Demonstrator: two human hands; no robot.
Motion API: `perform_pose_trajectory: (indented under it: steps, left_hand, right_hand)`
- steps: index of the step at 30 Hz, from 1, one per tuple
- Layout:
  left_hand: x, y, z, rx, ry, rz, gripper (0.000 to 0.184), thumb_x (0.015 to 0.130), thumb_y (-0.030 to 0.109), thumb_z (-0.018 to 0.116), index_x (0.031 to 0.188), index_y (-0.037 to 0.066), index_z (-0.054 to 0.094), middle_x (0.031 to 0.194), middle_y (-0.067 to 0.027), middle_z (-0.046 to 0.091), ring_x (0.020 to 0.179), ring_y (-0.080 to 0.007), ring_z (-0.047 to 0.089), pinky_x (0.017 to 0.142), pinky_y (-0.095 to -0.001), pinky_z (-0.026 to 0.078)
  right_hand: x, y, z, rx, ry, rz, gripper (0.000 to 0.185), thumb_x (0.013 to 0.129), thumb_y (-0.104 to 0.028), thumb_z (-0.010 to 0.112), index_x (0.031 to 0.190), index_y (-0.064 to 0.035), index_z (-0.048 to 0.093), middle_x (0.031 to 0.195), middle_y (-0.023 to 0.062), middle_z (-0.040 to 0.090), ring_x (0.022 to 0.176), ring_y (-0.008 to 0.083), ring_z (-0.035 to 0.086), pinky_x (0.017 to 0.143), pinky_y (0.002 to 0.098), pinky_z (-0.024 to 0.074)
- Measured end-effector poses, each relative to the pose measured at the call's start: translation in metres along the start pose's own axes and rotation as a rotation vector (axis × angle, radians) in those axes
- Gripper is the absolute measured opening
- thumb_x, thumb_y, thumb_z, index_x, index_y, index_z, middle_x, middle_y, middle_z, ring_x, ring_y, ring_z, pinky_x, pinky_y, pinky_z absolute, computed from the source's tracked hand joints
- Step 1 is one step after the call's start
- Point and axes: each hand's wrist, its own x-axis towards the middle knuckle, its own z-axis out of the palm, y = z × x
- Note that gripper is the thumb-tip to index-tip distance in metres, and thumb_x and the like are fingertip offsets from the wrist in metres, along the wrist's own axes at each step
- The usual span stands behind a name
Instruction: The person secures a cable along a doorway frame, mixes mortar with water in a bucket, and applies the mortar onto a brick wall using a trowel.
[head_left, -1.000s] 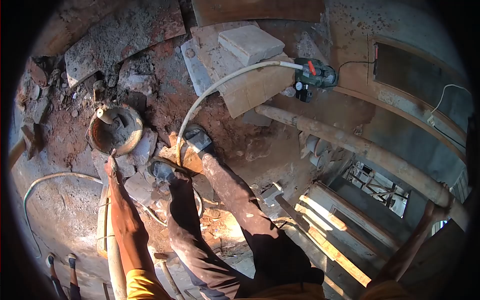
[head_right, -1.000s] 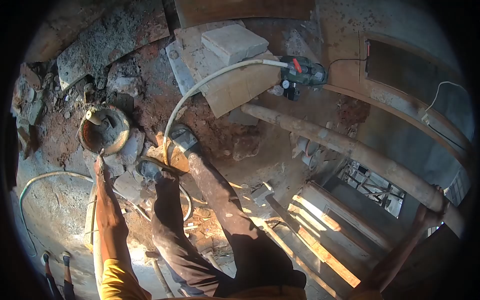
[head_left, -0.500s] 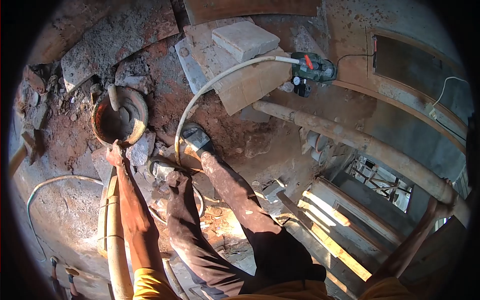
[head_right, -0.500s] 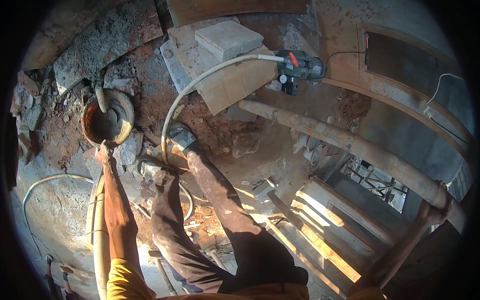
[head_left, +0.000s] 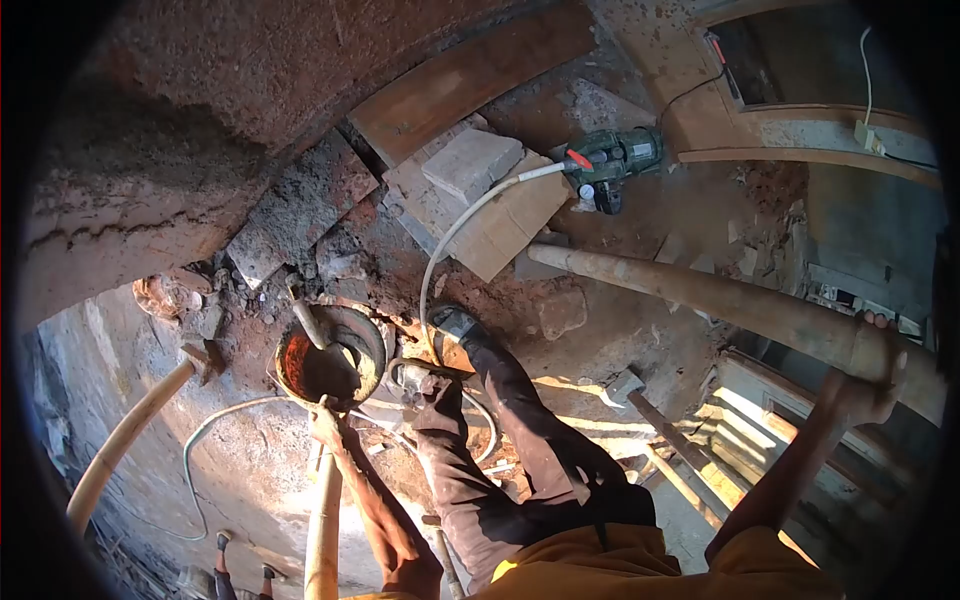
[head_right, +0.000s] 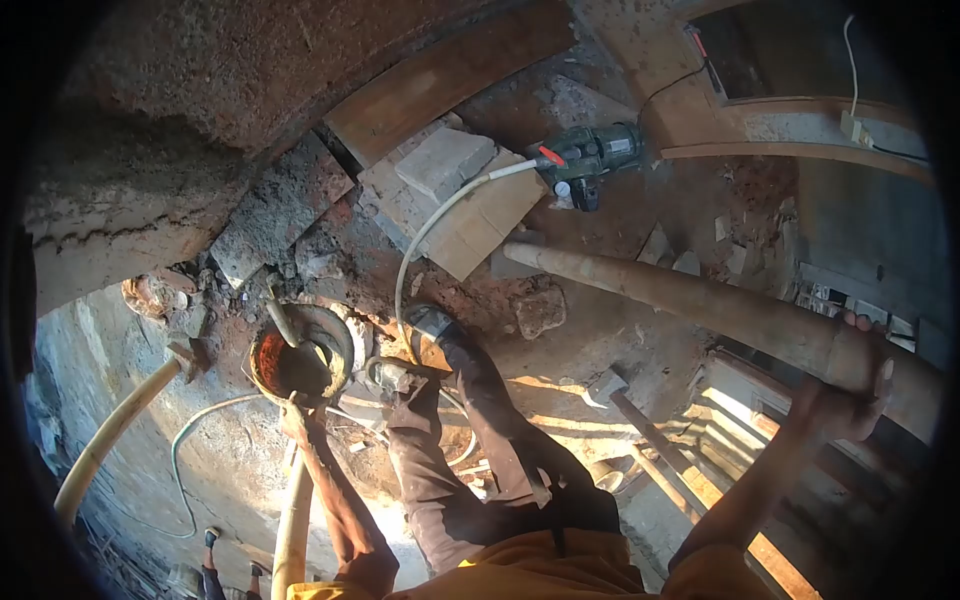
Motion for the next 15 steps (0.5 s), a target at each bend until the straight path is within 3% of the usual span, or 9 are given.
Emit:
perform_pose_trajectory:
  steps: [1, 4, 7, 15]
  left_hand:
    - [-0.025, 0.026, -0.016, -0.074, 0.032, -0.095, 0.031, 0.097, 0.031, 0.069, 0.104, 0.002, 0.076, 0.088, -0.0037, 0.073, 0.077, -0.0143, 0.064, 0.072, -0.0329, 0.056]
    - [-0.096, 0.108, -0.061, 0.248, 0.008, -0.006, 0.033, 0.095, 0.031, 0.068, 0.107, 0.001, 0.074, 0.094, -0.0048, 0.071, 0.075, -0.0159, 0.060, 0.070, -0.0340, 0.055]
    - [-0.150, 0.173, -0.073, 0.087, 0.049, 0.022, 0.029, 0.091, 0.026, 0.070, 0.105, 0.001, 0.073, 0.093, -0.0067, 0.071, 0.074, -0.0171, 0.060, 0.069, -0.0343, 0.054]
    - [-0.199, 0.321, -0.054, -0.156, 0.161, 0.127, 0.025, 0.081, 0.014, 0.073, 0.100, -0.001, 0.068, 0.091, -0.0112, 0.069, 0.077, -0.0218, 0.062, 0.069, -0.0359, 0.054]
  right_hand:
    - [-0.006, 0.002, 0.004, 0.012, 0.033, 0.018, 0.063, 0.093, -0.037, 0.065, 0.129, 0.0142, 0.059, 0.121, 0.0249, 0.067, 0.117, 0.0378, 0.065, 0.113, 0.0483, 0.0477]
    - [-0.016, 0.007, 0.014, 0.070, 0.044, 0.066, 0.059, 0.091, -0.036, 0.065, 0.126, 0.0111, 0.060, 0.119, 0.0217, 0.066, 0.116, 0.0350, 0.065, 0.110, 0.0455, 0.0481]
    - [-0.022, 0.008, 0.028, -0.102, -0.001, -0.037, 0.061, 0.089, -0.042, 0.063, 0.123, 0.0089, 0.062, 0.114, 0.0218, 0.068, 0.112, 0.0322, 0.064, 0.102, 0.0440, 0.0463]
    - [-0.021, -0.005, 0.039, -0.215, 0.045, -0.026, 0.044, 0.087, -0.029, 0.063, 0.112, 0.0068, 0.065, 0.111, 0.0188, 0.069, 0.107, 0.0288, 0.065, 0.100, 0.0398, 0.0464]
